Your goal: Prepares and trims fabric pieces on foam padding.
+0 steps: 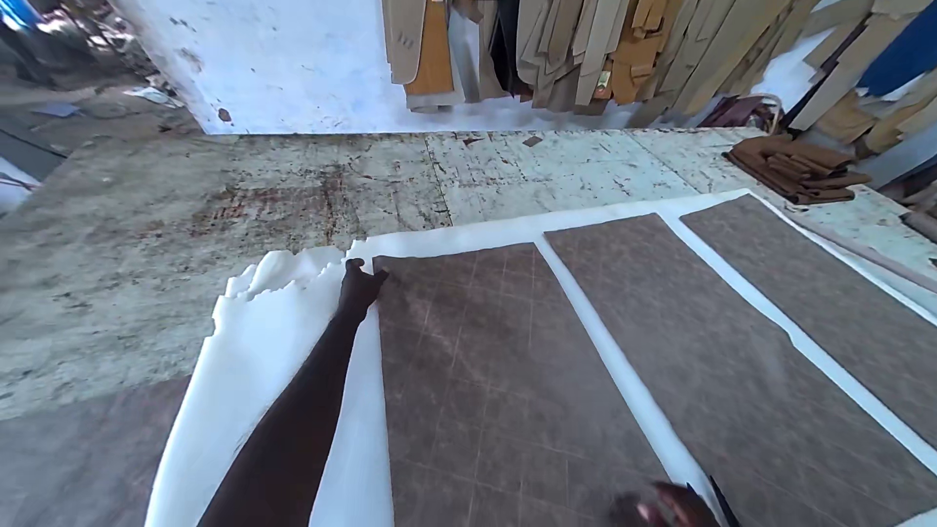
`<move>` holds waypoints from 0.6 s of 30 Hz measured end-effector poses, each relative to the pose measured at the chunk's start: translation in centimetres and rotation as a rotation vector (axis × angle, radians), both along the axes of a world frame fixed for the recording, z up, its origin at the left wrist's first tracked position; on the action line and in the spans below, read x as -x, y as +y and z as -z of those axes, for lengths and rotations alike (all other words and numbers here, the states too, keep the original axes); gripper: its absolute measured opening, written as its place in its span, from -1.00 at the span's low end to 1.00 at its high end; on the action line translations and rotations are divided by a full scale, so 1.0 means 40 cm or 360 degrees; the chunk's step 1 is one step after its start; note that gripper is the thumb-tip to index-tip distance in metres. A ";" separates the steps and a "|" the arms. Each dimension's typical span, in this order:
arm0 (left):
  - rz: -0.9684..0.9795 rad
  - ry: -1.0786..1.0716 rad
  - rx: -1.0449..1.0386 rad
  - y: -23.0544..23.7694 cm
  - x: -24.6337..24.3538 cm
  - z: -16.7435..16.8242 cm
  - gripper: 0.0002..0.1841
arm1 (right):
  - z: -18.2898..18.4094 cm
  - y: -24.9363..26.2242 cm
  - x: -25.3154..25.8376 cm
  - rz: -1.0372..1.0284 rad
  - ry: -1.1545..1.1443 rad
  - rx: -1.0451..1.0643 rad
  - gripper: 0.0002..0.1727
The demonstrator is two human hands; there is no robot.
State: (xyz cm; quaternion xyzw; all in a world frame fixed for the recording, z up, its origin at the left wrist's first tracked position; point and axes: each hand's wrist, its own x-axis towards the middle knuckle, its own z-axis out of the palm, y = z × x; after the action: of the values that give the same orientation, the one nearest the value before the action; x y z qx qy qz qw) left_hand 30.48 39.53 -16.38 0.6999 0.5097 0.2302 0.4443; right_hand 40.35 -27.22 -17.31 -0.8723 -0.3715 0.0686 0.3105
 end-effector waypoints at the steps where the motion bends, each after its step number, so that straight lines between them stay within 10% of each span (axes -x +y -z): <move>1: 0.0045 -0.0025 0.0046 -0.039 0.029 -0.009 -0.16 | -0.011 0.023 -0.021 0.0009 0.0018 -0.0061 -0.54; 18: 0.0126 0.0042 0.0574 -1.302 0.782 -0.024 -0.29 | -0.002 0.000 -0.132 -0.0583 0.0227 0.0259 -0.52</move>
State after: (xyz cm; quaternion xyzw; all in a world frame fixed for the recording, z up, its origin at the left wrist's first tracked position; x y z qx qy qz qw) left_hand -0.80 -12.56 -15.42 0.6313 0.5206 0.1083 0.5646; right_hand 45.63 -27.21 -17.22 -0.8053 -0.4941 0.2153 0.2470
